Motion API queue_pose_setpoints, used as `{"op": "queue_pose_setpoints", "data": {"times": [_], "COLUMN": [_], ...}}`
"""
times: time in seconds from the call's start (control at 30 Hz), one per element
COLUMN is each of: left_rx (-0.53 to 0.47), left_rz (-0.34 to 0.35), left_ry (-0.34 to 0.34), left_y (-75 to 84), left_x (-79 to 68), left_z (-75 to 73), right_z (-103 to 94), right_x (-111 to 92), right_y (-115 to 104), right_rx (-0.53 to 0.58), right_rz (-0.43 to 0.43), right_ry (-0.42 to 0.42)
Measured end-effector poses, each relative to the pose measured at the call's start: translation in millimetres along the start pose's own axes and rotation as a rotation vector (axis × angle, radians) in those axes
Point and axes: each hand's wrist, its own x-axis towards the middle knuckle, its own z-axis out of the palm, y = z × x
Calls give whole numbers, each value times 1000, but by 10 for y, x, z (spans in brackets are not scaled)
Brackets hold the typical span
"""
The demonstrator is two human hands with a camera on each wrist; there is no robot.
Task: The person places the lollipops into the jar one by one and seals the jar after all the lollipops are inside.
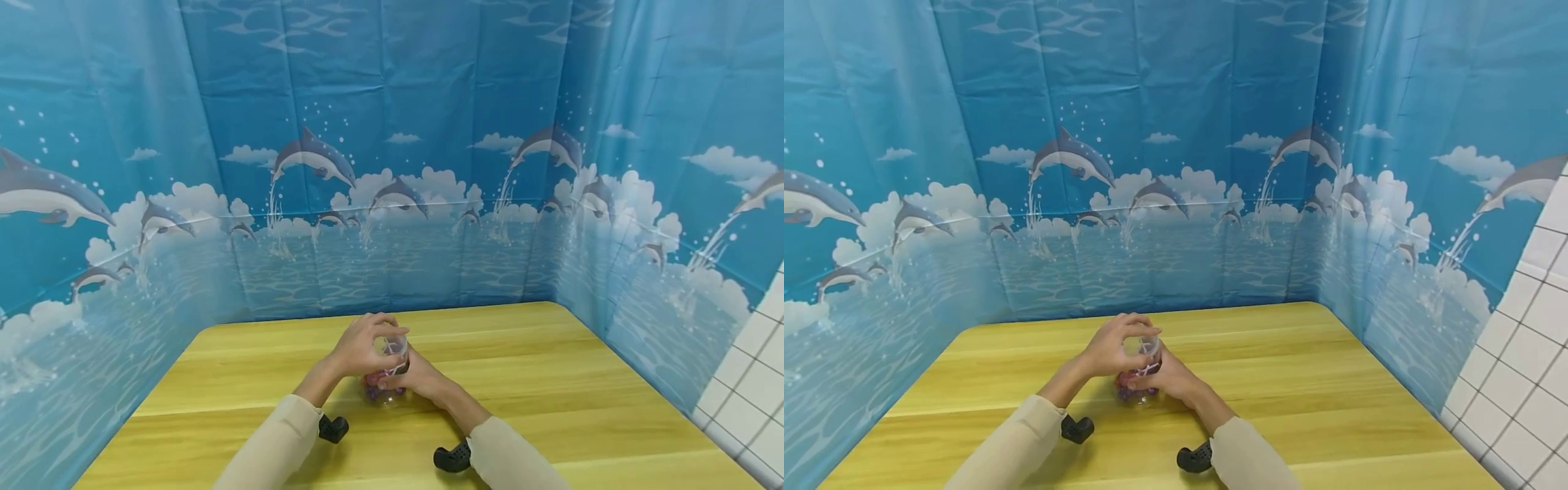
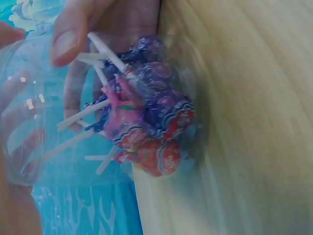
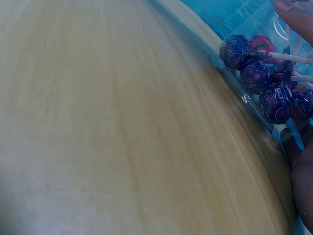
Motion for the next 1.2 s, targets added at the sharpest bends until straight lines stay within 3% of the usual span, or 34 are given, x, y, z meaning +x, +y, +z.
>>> {"op": "queue_pose_setpoints", "data": {"times": [0.17, 0.3, 0.5, 0.57, 0.67, 0.83, 0.93, 1.07, 1.2], "left_rx": [-25, -15, -36, -99, -261, -713, -900, -918, -856], "left_rz": [9, -21, -212, -254, -260, -259, -259, -262, -333], "left_ry": [-49, -45, -9, -9, -25, -111, -159, -142, -38], "left_y": [-54, -66, 12, 12, -37, -239, -309, -253, -185], "left_x": [16, -28, -100, -133, -166, -206, -221, -225, -279], "left_z": [-57, -85, -131, -132, -131, -121, -101, -62, -7], "right_z": [-4, 35, 29, 27, 24, 27, 27, -4, -15], "right_x": [6, -7, -26, -25, -22, -18, -23, -48, -32], "right_y": [-21, -45, -53, -48, -41, -42, -43, -39, -33], "right_rx": [9, 31, 43, 50, 63, 94, 92, 86, 80], "right_rz": [2, -9, -10, -2, 16, 42, 50, 46, 37], "right_ry": [-5, -4, 18, 13, 18, 37, 37, 21, -6]}}
